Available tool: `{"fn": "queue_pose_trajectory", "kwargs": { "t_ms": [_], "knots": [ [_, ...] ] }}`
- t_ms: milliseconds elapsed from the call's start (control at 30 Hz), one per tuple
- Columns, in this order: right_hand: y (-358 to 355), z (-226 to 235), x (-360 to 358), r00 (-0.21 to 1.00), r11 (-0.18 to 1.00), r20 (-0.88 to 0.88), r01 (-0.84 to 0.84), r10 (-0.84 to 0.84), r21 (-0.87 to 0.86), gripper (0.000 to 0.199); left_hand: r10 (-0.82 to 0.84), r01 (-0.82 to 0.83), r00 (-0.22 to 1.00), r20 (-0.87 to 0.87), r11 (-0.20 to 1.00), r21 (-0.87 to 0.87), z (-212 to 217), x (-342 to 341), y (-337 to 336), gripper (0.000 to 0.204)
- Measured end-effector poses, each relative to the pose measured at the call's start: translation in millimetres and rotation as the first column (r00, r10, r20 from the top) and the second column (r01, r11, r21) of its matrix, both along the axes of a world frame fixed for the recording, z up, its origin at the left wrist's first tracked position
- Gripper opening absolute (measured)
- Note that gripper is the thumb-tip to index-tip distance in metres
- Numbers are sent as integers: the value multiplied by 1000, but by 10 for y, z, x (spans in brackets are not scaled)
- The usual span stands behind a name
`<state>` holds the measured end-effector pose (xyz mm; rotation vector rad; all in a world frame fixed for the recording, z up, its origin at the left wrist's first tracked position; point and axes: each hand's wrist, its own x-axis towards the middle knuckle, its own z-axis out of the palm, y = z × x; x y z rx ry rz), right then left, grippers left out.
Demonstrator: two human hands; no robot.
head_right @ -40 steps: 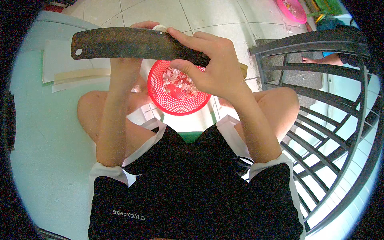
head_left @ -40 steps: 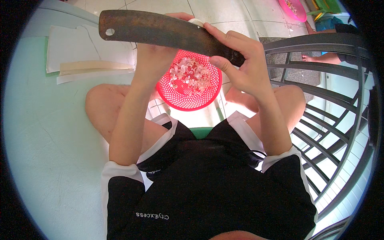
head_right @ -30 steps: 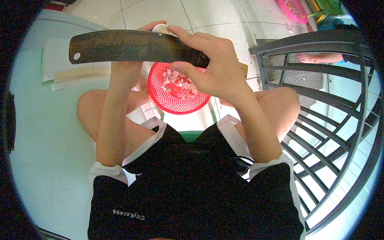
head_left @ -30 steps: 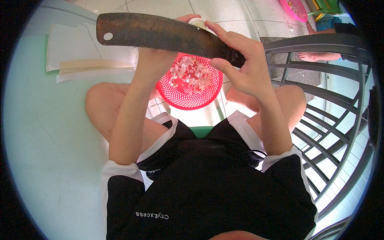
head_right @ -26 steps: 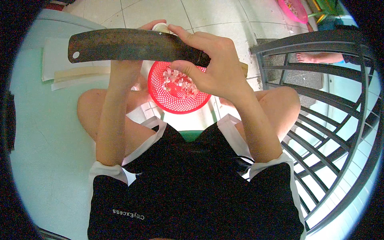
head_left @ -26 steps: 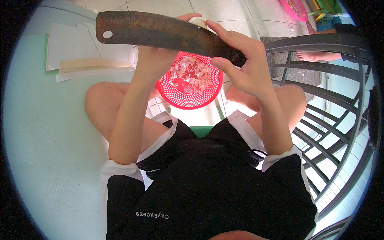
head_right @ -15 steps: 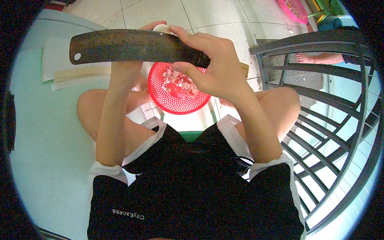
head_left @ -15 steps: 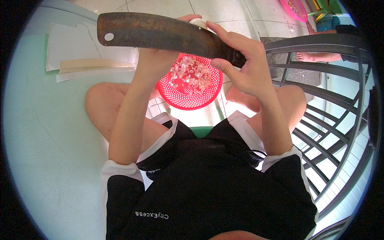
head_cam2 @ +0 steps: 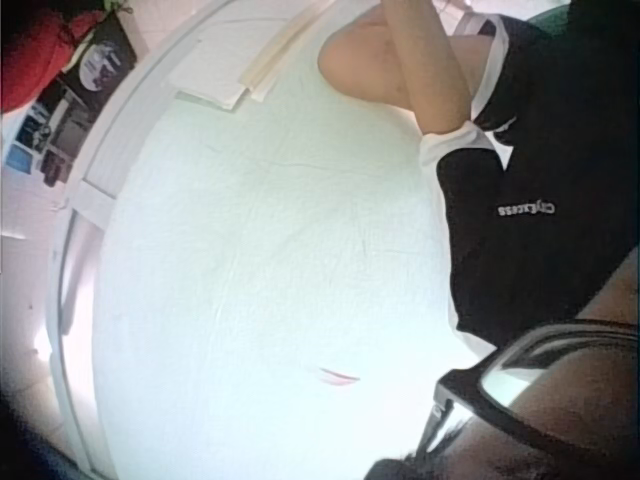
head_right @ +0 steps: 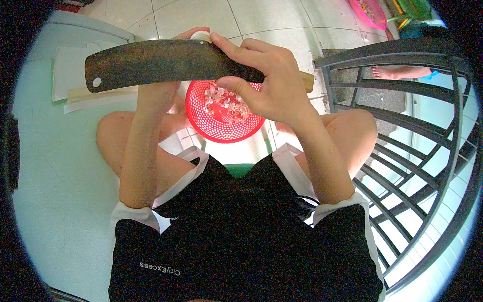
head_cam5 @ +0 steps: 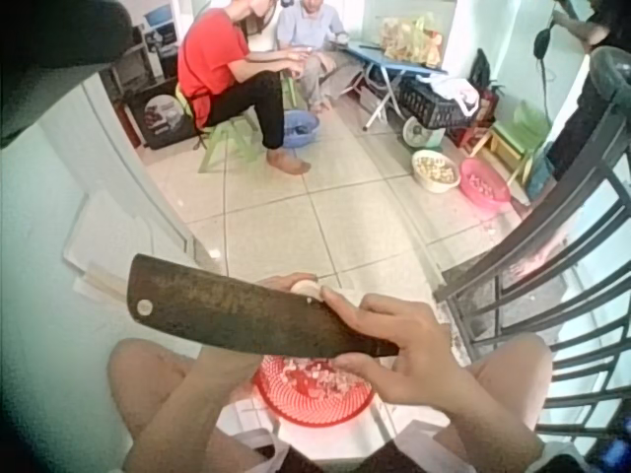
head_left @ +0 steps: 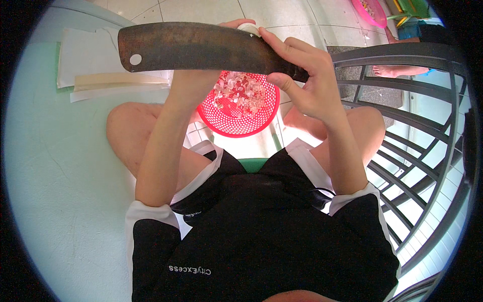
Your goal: The person peels garlic cloves by hand and using a large knife, then places the peeled cloves into a red plastic basket.
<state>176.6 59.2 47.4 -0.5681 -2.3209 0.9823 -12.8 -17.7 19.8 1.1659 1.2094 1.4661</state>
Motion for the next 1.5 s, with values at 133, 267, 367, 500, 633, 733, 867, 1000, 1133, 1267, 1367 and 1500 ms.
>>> {"fn": "queue_pose_trajectory", "kwargs": {
  "t_ms": [133, 267, 367, 500, 633, 733, 867, 1000, 1133, 1267, 1367, 1500],
  "knots": [
    [-16, -2, -23, 999, 997, 12, 29, -30, 71, 58, -49, 53, 967, 249, 998, -13, -15, 11, -25, 37],
    [-35, -6, -36, 998, 989, 21, 59, -63, 135, 58, -18, 78, 862, 507, 992, -98, -88, 48, -35, 42],
    [-21, 14, -36, 999, 997, -5, 37, -36, 73, 60, -33, 103, 892, 450, 986, -131, -89, 23, -30, 52],
    [-43, 66, -27, 999, 999, -31, 27, -28, -31, 61, -35, 76, 958, 285, 988, -136, -91, 8, -28, 50],
    [-54, 95, -13, 1000, 1000, 12, 20, -20, -20, 61, -36, 74, 952, 305, 991, -116, -123, 2, -17, 49],
    [-30, 78, 3, 999, 1000, 32, 12, -12, 12, 59, -32, 55, 983, 183, 991, -122, -132, -35, -15, 50],
    [-13, 55, 16, 999, 997, 46, 0, -3, 82, 62, -49, 87, 960, 275, 988, -130, -110, -17, -16, 52],
    [-11, 58, 24, 998, 996, 61, 0, -6, 90, 62, -52, 67, 985, 163, 994, -84, -160, -36, -4, 55],
    [-16, 69, 27, 996, 996, 87, 0, -8, 91, 62, -46, 54, 988, 149, 997, -52, -157, -26, -3, 55],
    [-17, 67, 22, 996, 994, 94, 3, -13, 108, 62, -29, 37, 993, 113, 997, -73, -151, -26, -6, 55],
    [-17, 56, 28, 996, 994, 89, 5, -15, 107, 63, -42, 50, 983, 176, 998, -43, -142, -22, -7, 55],
    [-19, 52, 30, 996, 993, 84, -4, -6, 116, 63, -21, 47, 985, 173, 988, -148, -132, -43, -19, 56]
  ]
}}
